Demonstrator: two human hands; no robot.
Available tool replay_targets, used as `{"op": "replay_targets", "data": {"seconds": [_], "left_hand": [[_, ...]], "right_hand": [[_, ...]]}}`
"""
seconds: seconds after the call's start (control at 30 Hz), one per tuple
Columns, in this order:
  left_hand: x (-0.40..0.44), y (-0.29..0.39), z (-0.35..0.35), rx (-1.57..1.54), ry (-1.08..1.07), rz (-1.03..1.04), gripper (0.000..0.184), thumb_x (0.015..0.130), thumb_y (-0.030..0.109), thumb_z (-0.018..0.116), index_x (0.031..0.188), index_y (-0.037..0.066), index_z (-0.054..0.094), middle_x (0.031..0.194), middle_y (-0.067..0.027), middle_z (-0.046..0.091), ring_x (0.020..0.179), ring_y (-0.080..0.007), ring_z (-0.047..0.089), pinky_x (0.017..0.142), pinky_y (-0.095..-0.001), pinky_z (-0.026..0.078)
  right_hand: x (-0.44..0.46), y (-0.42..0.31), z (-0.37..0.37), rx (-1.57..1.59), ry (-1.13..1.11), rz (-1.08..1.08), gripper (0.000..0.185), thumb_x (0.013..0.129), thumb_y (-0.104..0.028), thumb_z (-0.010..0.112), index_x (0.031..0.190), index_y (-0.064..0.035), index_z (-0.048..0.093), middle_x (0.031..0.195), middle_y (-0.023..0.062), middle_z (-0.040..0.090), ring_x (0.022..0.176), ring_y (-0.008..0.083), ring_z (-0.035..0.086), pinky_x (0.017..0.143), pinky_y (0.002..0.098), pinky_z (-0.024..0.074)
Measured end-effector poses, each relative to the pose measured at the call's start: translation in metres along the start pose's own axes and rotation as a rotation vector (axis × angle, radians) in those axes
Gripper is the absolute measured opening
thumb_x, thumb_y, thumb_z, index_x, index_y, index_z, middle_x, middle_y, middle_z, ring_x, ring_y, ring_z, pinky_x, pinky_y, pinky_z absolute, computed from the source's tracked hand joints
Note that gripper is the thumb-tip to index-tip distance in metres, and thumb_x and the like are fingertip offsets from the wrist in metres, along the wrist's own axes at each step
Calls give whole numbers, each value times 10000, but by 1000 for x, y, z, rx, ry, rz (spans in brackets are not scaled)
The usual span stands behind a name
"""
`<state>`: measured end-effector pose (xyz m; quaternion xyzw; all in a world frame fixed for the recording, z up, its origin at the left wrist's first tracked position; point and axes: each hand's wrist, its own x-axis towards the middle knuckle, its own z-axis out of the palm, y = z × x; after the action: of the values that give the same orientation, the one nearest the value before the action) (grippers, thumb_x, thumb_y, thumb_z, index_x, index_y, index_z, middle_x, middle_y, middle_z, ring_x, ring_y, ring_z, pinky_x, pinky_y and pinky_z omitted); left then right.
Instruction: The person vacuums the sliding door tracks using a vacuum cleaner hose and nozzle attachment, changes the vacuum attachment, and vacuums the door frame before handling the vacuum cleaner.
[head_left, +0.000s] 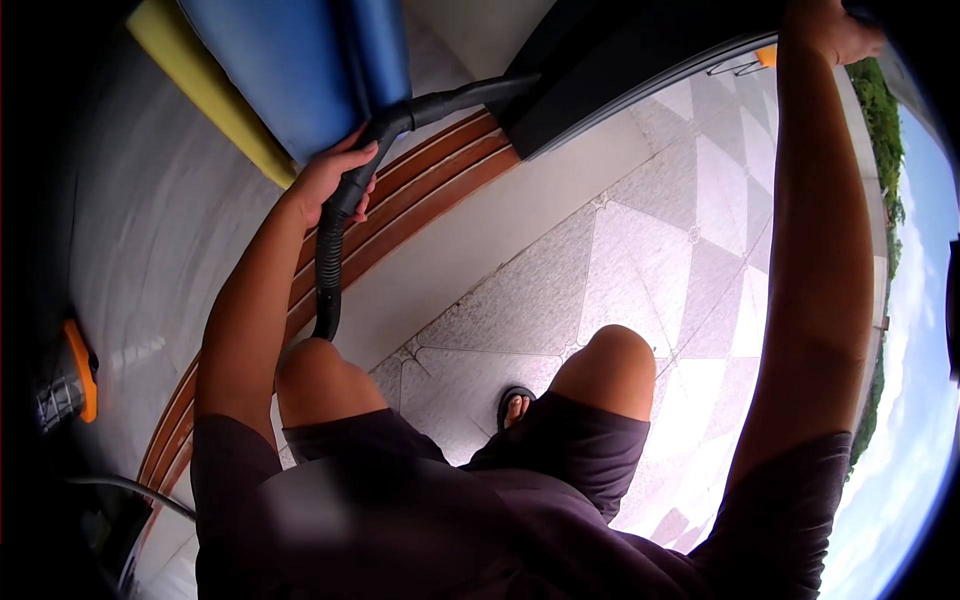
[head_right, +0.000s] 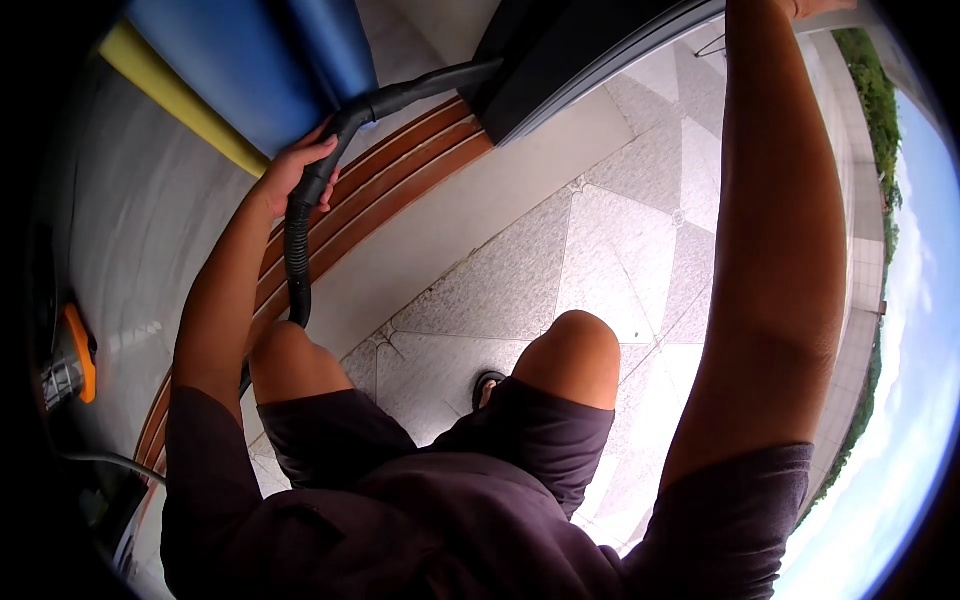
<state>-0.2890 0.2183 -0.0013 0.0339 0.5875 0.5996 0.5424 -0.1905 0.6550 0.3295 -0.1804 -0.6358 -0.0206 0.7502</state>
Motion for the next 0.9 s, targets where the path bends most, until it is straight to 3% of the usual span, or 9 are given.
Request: {"op": "replay_targets", "data": {"seconds": [0.23, 0.27, 0.37, 0.4, 0.5, 0.57, 0.9], "left_hand": [[7, -10, -4, -21, 4, -1, 715, 1005, 380, 695, 1635, 366, 358, 805, -66, 623, 560, -180, 608, 503, -380, 567], [8, -10, -5, -12, 5, -2, 714, 1005, 380, 694, 1635, 366, 357, 807, -66, 623, 559, -180, 609, 503, -379, 566], [19, -17, -13, -16, -21, -3, 707, 1008, 376, 689, 1631, 349, 356, 816, -71, 624, 558, -183, 610, 507, -380, 572], [22, -20, -15, -18, -32, -5, 699, 1008, 376, 688, 1626, 342, 362, 819, -72, 624, 558, -183, 611, 508, -381, 574], [40, -39, -24, 8, -41, -19, 646, 1023, 380, 659, 1600, 286, 385, 808, -73, 625, 542, -186, 615, 496, -377, 569], [51, -51, -30, -8, -37, -39, 633, 994, 395, 702, 1561, 297, 438, 827, -74, 622, 553, -181, 617, 509, -388, 585], [74, -86, -32, 99, 29, -64, 639, 1000, 369, 691, 1578, 365, 419, 758, -53, 593, 512, -181, 595, 469, -364, 561]], "right_hand": [[1, -9, -3, -39, 7, -15, 979, 863, -595, 761, 1503, 87, 470, 1472, 337, 517, 1393, 447, 484, 1184, 455, 365], [-10, -16, -2, 51, 20, 82, 934, 876, -599, 749, 1475, 75, 504, 1471, 316, 529, 1356, 465, 508, 1161, 464, 383], [-5, -33, -16, -13, -221, 171, 920, 986, -428, 670, 1574, 128, 234, 1538, 376, 381, 1414, 498, 426, 1175, 551, 389], [-6, -39, -20, -9, -269, 194, 920, 1002, -437, 651, 1588, 120, 214, 1557, 368, 366, 1424, 491, 424, 1171, 546, 404], [-3, -33, -11, -99, -257, 159, 914, 1003, -449, 644, 1587, 114, 224, 1551, 365, 378, 1411, 491, 444, 1173, 537, 411], [-1, -29, -10, -87, -280, 148, 900, 1010, -463, 624, 1580, 115, 236, 1532, 358, 411, 1391, 489, 472, 1170, 514, 423], [-1, -40, -16, -76, -360, 211, 921, 1028, -505, 572, 1609, 89, 174, 1577, 345, 347, 1443, 479, 418, 1184, 539, 429]]}}
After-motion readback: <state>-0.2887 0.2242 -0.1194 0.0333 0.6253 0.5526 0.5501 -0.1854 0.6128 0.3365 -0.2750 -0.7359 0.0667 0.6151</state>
